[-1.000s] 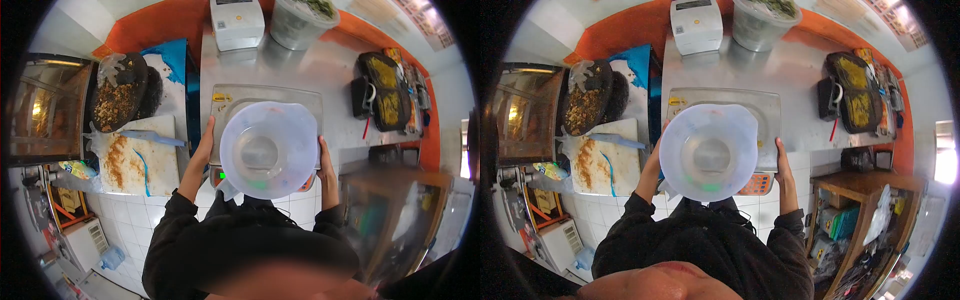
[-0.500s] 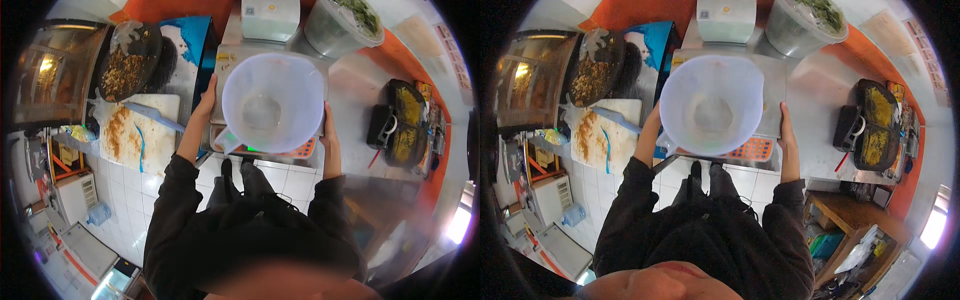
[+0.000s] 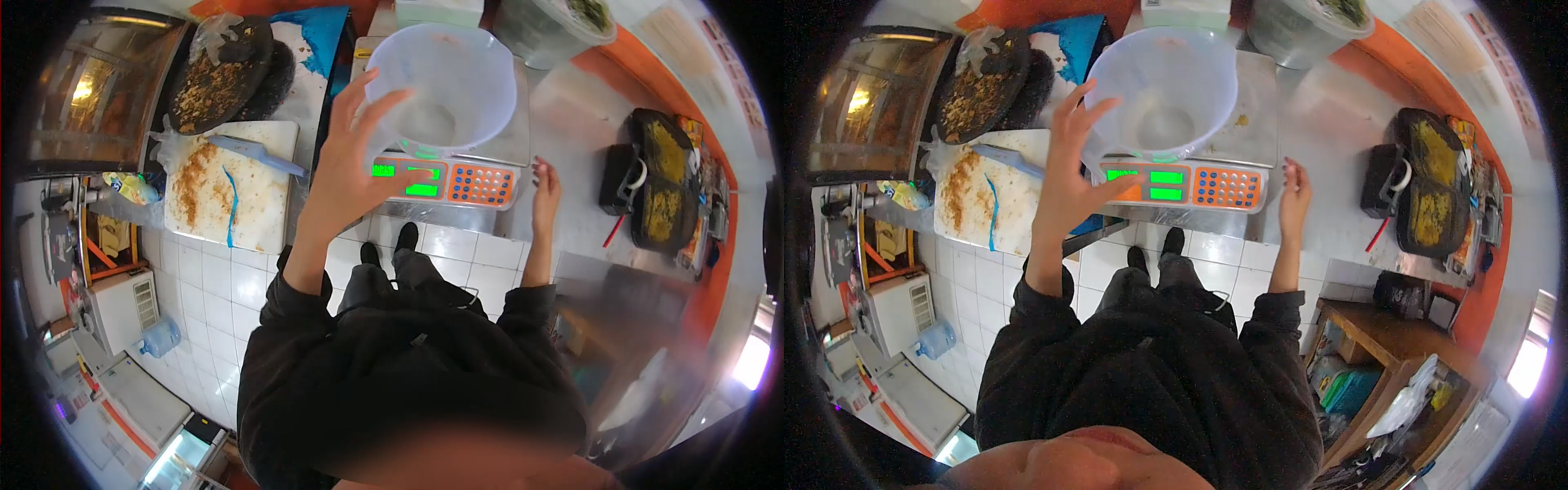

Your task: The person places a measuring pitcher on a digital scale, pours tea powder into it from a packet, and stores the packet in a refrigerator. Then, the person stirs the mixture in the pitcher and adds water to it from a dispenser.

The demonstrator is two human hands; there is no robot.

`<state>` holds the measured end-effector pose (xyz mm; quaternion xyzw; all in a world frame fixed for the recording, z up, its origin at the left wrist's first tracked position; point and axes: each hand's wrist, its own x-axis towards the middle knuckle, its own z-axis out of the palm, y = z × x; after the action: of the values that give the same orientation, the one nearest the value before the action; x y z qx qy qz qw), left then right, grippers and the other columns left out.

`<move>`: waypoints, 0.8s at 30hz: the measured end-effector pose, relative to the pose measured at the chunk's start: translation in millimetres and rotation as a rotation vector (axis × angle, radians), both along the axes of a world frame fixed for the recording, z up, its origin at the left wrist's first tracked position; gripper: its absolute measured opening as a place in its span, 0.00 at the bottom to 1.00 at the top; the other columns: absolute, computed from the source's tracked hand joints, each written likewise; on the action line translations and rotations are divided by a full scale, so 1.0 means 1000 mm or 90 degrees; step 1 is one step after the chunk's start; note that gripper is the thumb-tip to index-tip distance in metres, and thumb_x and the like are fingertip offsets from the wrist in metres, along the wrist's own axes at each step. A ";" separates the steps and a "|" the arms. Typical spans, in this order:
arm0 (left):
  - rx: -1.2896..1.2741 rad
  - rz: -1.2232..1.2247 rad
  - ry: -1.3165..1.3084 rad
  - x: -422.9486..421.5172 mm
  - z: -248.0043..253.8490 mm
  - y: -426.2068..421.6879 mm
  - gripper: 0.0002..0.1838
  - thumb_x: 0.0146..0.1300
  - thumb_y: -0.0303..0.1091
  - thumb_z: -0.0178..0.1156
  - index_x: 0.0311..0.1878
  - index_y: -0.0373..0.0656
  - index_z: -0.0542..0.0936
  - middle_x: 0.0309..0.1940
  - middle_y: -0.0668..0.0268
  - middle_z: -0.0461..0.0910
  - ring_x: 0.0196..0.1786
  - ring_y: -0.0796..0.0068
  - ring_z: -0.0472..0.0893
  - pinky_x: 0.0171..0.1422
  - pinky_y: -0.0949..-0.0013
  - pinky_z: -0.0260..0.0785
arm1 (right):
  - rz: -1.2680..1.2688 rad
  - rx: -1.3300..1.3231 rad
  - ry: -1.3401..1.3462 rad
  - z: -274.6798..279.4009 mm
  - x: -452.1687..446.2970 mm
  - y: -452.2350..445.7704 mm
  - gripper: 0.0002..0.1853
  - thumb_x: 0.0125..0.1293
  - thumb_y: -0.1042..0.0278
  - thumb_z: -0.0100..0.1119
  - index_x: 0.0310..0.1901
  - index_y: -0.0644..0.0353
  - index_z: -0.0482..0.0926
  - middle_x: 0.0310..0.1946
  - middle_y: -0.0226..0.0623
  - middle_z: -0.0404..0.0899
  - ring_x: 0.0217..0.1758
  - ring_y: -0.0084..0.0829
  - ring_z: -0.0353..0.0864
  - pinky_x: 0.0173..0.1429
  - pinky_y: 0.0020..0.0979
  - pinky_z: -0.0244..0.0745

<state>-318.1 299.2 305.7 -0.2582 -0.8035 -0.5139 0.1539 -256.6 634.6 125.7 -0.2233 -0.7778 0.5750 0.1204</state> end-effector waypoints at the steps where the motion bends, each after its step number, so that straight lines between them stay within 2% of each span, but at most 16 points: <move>1: -0.153 0.034 0.050 0.006 0.003 0.007 0.27 0.50 0.40 0.67 0.55 0.52 0.73 0.61 0.59 0.62 0.63 0.55 0.65 0.61 0.57 0.64 | -0.009 0.006 0.000 -0.004 0.010 -0.003 0.23 0.67 0.51 0.49 0.55 0.61 0.72 0.46 0.38 0.76 0.48 0.28 0.72 0.52 0.28 0.67; 3: -0.156 0.019 0.082 0.000 -0.009 0.007 0.26 0.49 0.41 0.67 0.53 0.52 0.74 0.62 0.59 0.62 0.62 0.53 0.65 0.61 0.56 0.64 | 0.025 0.039 0.058 -0.013 0.031 -0.016 0.19 0.63 0.61 0.56 0.53 0.62 0.73 0.48 0.38 0.75 0.49 0.29 0.74 0.51 0.28 0.69; 7: -0.168 -0.015 0.143 -0.027 -0.019 0.007 0.26 0.45 0.43 0.69 0.50 0.52 0.76 0.62 0.59 0.62 0.63 0.52 0.64 0.62 0.57 0.64 | 0.035 0.007 0.066 -0.003 0.039 -0.034 0.21 0.59 0.66 0.60 0.53 0.63 0.72 0.49 0.39 0.75 0.51 0.31 0.74 0.53 0.32 0.70; 8: -0.190 -0.034 0.141 -0.035 -0.025 0.003 0.31 0.43 0.42 0.72 0.54 0.50 0.75 0.65 0.58 0.57 0.64 0.54 0.64 0.63 0.56 0.62 | 0.056 -0.005 0.065 0.001 0.039 -0.038 0.22 0.58 0.68 0.62 0.54 0.63 0.71 0.49 0.40 0.75 0.51 0.32 0.74 0.54 0.33 0.71; 9: -0.188 -0.039 0.147 -0.037 -0.023 0.006 0.31 0.43 0.42 0.72 0.54 0.50 0.75 0.65 0.58 0.57 0.64 0.54 0.64 0.63 0.56 0.62 | 0.050 -0.003 0.070 0.002 0.040 -0.040 0.22 0.58 0.68 0.62 0.54 0.63 0.71 0.49 0.40 0.75 0.51 0.32 0.74 0.54 0.33 0.71; 11: -0.116 -0.018 0.139 -0.038 -0.016 0.006 0.38 0.45 0.45 0.71 0.62 0.53 0.68 0.67 0.57 0.54 0.66 0.55 0.60 0.65 0.55 0.60 | 0.044 -0.011 0.071 0.002 0.040 -0.046 0.25 0.55 0.71 0.64 0.55 0.62 0.70 0.49 0.41 0.75 0.50 0.33 0.74 0.53 0.33 0.71; 12: -0.119 -0.019 0.143 -0.033 -0.011 0.005 0.38 0.45 0.45 0.71 0.62 0.53 0.68 0.67 0.57 0.54 0.66 0.55 0.60 0.65 0.55 0.60 | 0.043 -0.013 0.075 0.000 0.040 -0.047 0.25 0.55 0.71 0.64 0.55 0.62 0.70 0.49 0.41 0.75 0.50 0.33 0.74 0.53 0.33 0.71; 14: -0.120 0.055 0.117 -0.014 0.000 -0.001 0.43 0.50 0.49 0.67 0.67 0.50 0.59 0.68 0.56 0.50 0.69 0.57 0.55 0.68 0.56 0.56 | 0.035 0.000 0.086 -0.004 0.039 -0.047 0.26 0.53 0.72 0.66 0.54 0.62 0.69 0.48 0.41 0.74 0.49 0.33 0.75 0.52 0.33 0.71; 15: -0.123 0.060 0.116 -0.010 -0.004 -0.010 0.43 0.50 0.49 0.67 0.67 0.50 0.59 0.68 0.56 0.50 0.69 0.57 0.55 0.68 0.56 0.56 | 0.040 -0.002 0.085 -0.005 0.039 -0.046 0.26 0.53 0.72 0.66 0.54 0.62 0.69 0.48 0.41 0.74 0.49 0.33 0.75 0.52 0.33 0.71; 17: -0.121 0.096 0.171 0.000 -0.019 -0.036 0.44 0.50 0.48 0.68 0.67 0.46 0.57 0.66 0.51 0.50 0.67 0.50 0.55 0.67 0.53 0.54 | 0.045 0.001 0.094 -0.008 0.039 -0.043 0.27 0.52 0.71 0.67 0.54 0.62 0.69 0.48 0.41 0.74 0.48 0.32 0.75 0.51 0.32 0.71; 18: -0.086 0.099 0.131 0.013 -0.023 -0.046 0.38 0.56 0.45 0.63 0.67 0.45 0.58 0.66 0.52 0.52 0.68 0.53 0.53 0.69 0.54 0.49 | 0.041 -0.013 0.096 -0.009 0.038 -0.043 0.27 0.52 0.70 0.68 0.54 0.61 0.68 0.48 0.41 0.74 0.46 0.31 0.75 0.51 0.30 0.71; 19: -0.090 0.107 0.129 0.025 -0.029 -0.059 0.38 0.56 0.45 0.63 0.67 0.45 0.58 0.66 0.52 0.52 0.68 0.53 0.53 0.69 0.54 0.49 | 0.049 -0.016 0.094 -0.011 0.040 -0.042 0.27 0.52 0.70 0.68 0.54 0.61 0.68 0.48 0.41 0.74 0.46 0.31 0.75 0.51 0.30 0.71; 21: 0.023 0.108 0.010 0.045 -0.045 -0.087 0.33 0.61 0.43 0.58 0.67 0.45 0.59 0.67 0.54 0.52 0.69 0.57 0.53 0.69 0.55 0.49 | 0.069 -0.021 0.083 -0.011 0.037 -0.038 0.27 0.52 0.69 0.68 0.54 0.60 0.68 0.47 0.41 0.73 0.46 0.30 0.75 0.50 0.29 0.71; 23: 0.009 0.185 -0.060 0.068 -0.060 -0.116 0.27 0.66 0.40 0.52 0.66 0.44 0.60 0.67 0.57 0.54 0.70 0.61 0.54 0.70 0.57 0.49 | 0.072 -0.030 0.074 -0.013 0.038 -0.041 0.27 0.53 0.69 0.67 0.54 0.60 0.68 0.47 0.41 0.73 0.45 0.29 0.75 0.49 0.29 0.71; 24: 0.006 0.190 -0.065 0.081 -0.067 -0.130 0.27 0.66 0.40 0.52 0.66 0.44 0.60 0.67 0.57 0.54 0.70 0.61 0.54 0.70 0.57 0.49 | 0.068 -0.033 0.084 -0.011 0.040 -0.042 0.27 0.53 0.68 0.67 0.54 0.60 0.68 0.47 0.41 0.73 0.45 0.29 0.75 0.48 0.28 0.71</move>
<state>-237.3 169.6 238.4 -0.1084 -0.8374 -0.5013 0.1888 -216.8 592.5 114.3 -0.1462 -0.7638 0.6140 0.1348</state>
